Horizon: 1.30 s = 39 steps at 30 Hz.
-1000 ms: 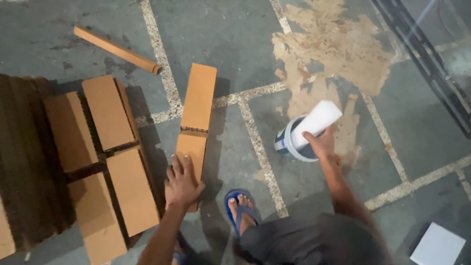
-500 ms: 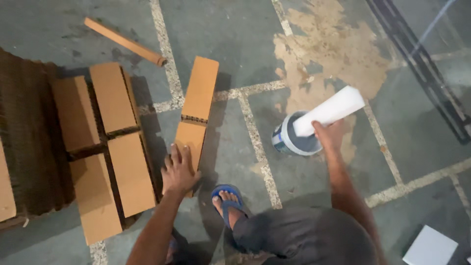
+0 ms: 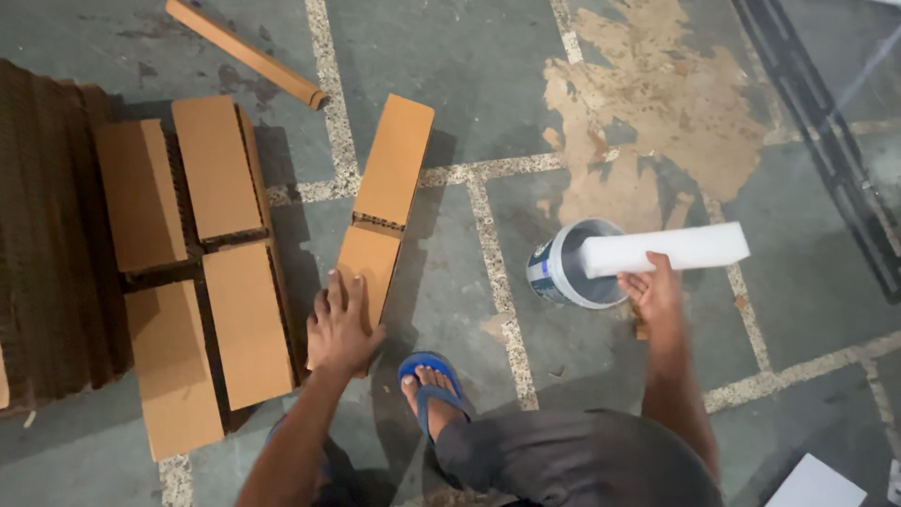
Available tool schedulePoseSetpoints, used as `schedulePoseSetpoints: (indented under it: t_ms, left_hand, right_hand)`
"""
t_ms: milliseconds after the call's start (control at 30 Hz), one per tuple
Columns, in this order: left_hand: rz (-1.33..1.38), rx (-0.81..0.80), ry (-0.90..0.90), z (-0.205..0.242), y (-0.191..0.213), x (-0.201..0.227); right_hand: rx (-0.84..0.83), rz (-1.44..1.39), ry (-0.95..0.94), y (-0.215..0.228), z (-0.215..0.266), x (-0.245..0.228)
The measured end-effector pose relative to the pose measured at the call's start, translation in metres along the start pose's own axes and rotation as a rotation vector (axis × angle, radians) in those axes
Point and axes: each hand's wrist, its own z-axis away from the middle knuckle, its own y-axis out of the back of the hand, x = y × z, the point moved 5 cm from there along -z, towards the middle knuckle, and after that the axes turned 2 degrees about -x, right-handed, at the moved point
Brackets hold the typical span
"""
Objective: The person applies liquid adhesive to the edges of flat cardboard pieces using a white foam applicator. They then fold the cardboard along scored lines to form box shapes and stack the finished units on the floor.
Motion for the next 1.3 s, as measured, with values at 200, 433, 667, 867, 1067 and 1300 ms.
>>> schedulePoseSetpoints:
  t_ms: [200, 433, 667, 867, 1067, 1300]
  left_hand:
    - [-0.003, 0.052, -0.037, 0.003, 0.001, 0.000]
    - [-0.003, 0.061, -0.041, 0.003, 0.005, 0.000]
    - [0.015, -0.018, -0.032, 0.004, 0.006, 0.002]
    - [0.031, -0.087, -0.057, 0.011, 0.013, 0.004]
    - [-0.019, -0.120, -0.222, 0.036, 0.008, 0.003]
    - [0.016, 0.060, -0.035, 0.068, -0.003, -0.004]
  right_hand:
    - [-0.014, -0.109, -0.050, -0.004, 0.007, 0.014]
    - [-0.109, -0.076, -0.033, -0.028, 0.008, 0.021]
    - [-0.294, -0.116, -0.096, -0.040, 0.012, 0.027]
    - [-0.412, -0.212, -0.067, -0.093, 0.018, 0.024]
    - [-0.450, 0.014, 0.100, -0.207, 0.031, -0.013]
    - [-0.357, 0.402, 0.517, -0.304, 0.059, -0.041]
